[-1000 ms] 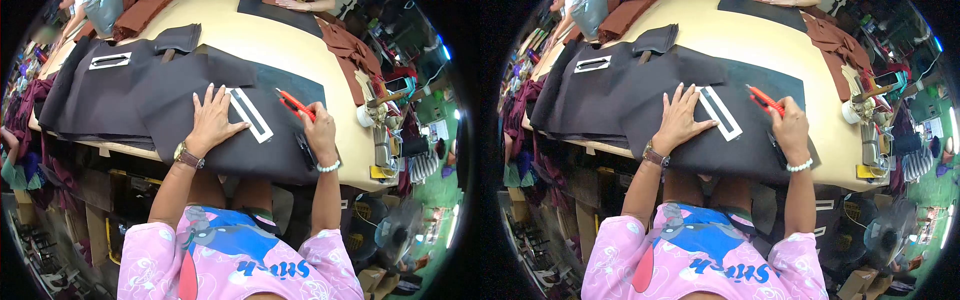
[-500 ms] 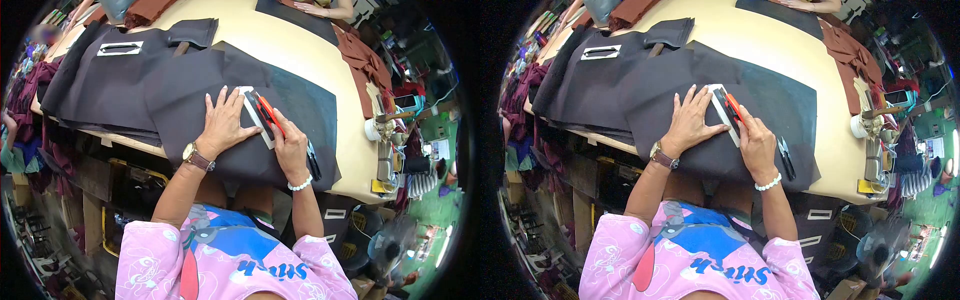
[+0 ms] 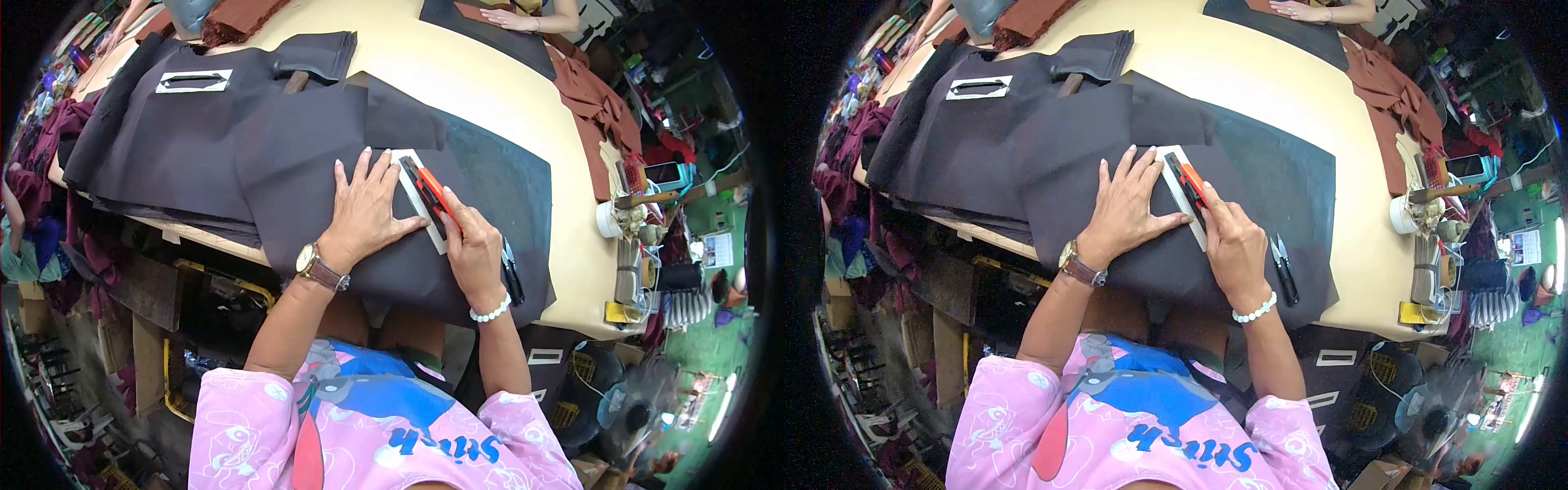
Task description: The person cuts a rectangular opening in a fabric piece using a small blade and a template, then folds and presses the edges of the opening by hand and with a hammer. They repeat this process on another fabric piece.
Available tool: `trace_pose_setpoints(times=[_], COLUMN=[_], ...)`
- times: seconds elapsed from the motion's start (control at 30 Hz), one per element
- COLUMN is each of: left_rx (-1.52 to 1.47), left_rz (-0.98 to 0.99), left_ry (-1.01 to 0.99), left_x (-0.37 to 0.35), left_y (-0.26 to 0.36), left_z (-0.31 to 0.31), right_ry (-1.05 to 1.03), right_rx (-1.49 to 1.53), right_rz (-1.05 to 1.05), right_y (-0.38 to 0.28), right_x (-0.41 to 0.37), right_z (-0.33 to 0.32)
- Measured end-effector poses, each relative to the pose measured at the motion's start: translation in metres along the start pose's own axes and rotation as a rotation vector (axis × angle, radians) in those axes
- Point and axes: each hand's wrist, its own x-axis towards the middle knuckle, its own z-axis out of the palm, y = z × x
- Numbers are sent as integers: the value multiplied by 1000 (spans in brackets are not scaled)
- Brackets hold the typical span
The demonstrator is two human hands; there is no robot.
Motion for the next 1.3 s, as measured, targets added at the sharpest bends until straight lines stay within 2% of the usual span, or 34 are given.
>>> trace_pose_setpoints(times=[0.07,0.27,0.4,0.53,0.63,0.87,1.3], left_rx=[-4,-14,8,12,15,6,43], left_rz=[0,2,11,7,2,0,0], left_ry=[2,-1,3,2,-4,2,8], left_x=[0,0,0,1,1,2,1], left_y=[0,0,1,1,2,2,2], left_z=[0,-2,-2,-2,-4,-3,-2], right_ry=[0,-233,-374,-527,-523,-591,-548], right_rx=[0,-328,-381,-411,-388,-399,-417], right_rz=[-10,-42,-185,-136,-164,-67,-106], right_y=[0,-26,-35,-49,-50,-57,-41], right_x=[1,32,70,92,95,85,22], right_z=[1,-25,-36,-43,-47,-59,-88])
